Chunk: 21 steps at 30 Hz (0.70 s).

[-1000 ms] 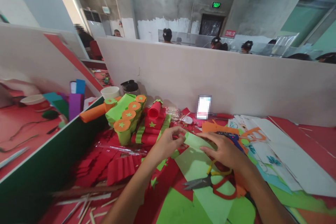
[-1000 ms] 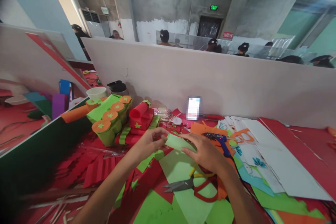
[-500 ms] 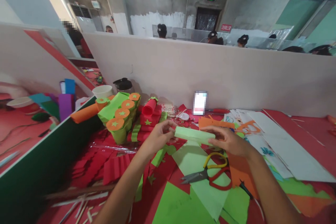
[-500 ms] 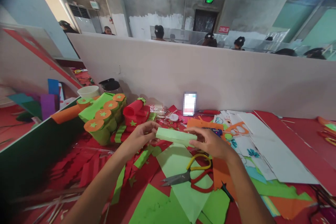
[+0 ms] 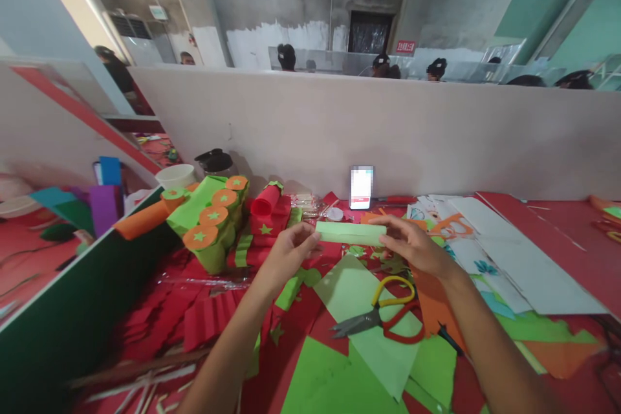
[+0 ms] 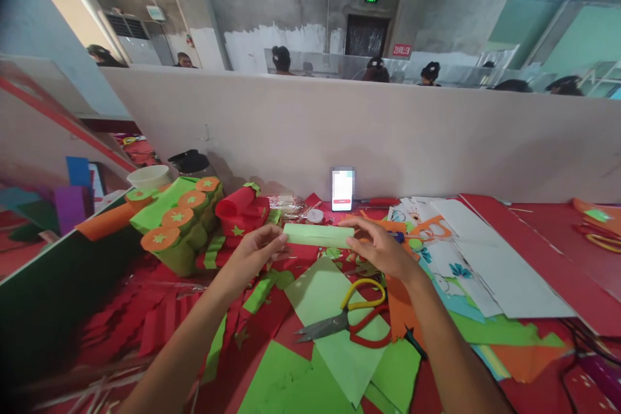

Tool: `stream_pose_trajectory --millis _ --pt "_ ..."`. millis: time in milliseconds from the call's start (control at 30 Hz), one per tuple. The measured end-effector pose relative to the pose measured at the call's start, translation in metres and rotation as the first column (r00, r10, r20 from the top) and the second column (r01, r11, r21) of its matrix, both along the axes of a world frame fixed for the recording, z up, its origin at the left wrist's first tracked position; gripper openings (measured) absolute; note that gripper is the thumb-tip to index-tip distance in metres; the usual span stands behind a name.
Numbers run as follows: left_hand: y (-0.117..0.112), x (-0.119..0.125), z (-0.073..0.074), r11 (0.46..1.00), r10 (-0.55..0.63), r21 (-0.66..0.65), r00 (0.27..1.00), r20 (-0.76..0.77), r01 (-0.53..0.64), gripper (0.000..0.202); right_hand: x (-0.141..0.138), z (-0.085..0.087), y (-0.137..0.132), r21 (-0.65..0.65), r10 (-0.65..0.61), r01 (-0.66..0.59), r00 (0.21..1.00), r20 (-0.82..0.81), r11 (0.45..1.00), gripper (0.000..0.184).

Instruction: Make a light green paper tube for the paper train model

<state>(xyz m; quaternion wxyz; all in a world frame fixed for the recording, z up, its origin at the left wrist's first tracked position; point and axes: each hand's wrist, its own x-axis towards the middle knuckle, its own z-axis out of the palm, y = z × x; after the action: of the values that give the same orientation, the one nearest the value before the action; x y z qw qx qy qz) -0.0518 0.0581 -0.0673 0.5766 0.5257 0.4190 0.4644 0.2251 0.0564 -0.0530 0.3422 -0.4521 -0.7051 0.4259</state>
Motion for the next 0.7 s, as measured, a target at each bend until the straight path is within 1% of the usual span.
stream_pose_trajectory --millis 67,167,300,400,567,633,700 --pt "0.002 0.0 -0.004 0.999 0.0 0.048 1.0 -0.03 0.002 0.03 -0.004 0.001 -0.001 0.006 0.02 -0.02 1.0 0.021 1.0 0.036" --pt "0.002 0.002 -0.006 0.994 -0.014 0.103 0.996 -0.086 0.023 0.029 -0.009 0.003 -0.002 0.002 0.057 -0.058 0.993 0.101 0.998 0.039" --pt "-0.003 0.007 -0.004 0.985 -0.059 0.148 0.98 -0.191 0.088 0.023 -0.012 0.004 -0.005 0.003 0.128 -0.132 0.967 0.221 0.991 0.043" --pt "-0.007 0.012 -0.002 0.974 -0.104 0.167 0.961 -0.255 0.15 0.02 -0.014 -0.001 -0.007 -0.008 0.148 -0.153 0.939 0.311 0.988 0.051" --pt "-0.009 0.02 -0.002 0.956 -0.14 0.205 0.939 -0.313 0.211 0.018 -0.013 -0.014 -0.007 -0.006 0.119 -0.125 0.93 0.347 0.992 0.06" --pt "-0.009 0.021 -0.005 0.961 -0.118 0.2 0.936 -0.333 0.193 0.018 -0.009 -0.016 -0.006 0.001 0.085 -0.09 0.938 0.335 0.996 0.06" --pt "-0.008 0.02 -0.01 0.968 -0.074 0.196 0.92 -0.385 0.16 0.022 -0.004 -0.013 -0.006 0.015 0.019 -0.024 0.954 0.298 1.0 0.06"
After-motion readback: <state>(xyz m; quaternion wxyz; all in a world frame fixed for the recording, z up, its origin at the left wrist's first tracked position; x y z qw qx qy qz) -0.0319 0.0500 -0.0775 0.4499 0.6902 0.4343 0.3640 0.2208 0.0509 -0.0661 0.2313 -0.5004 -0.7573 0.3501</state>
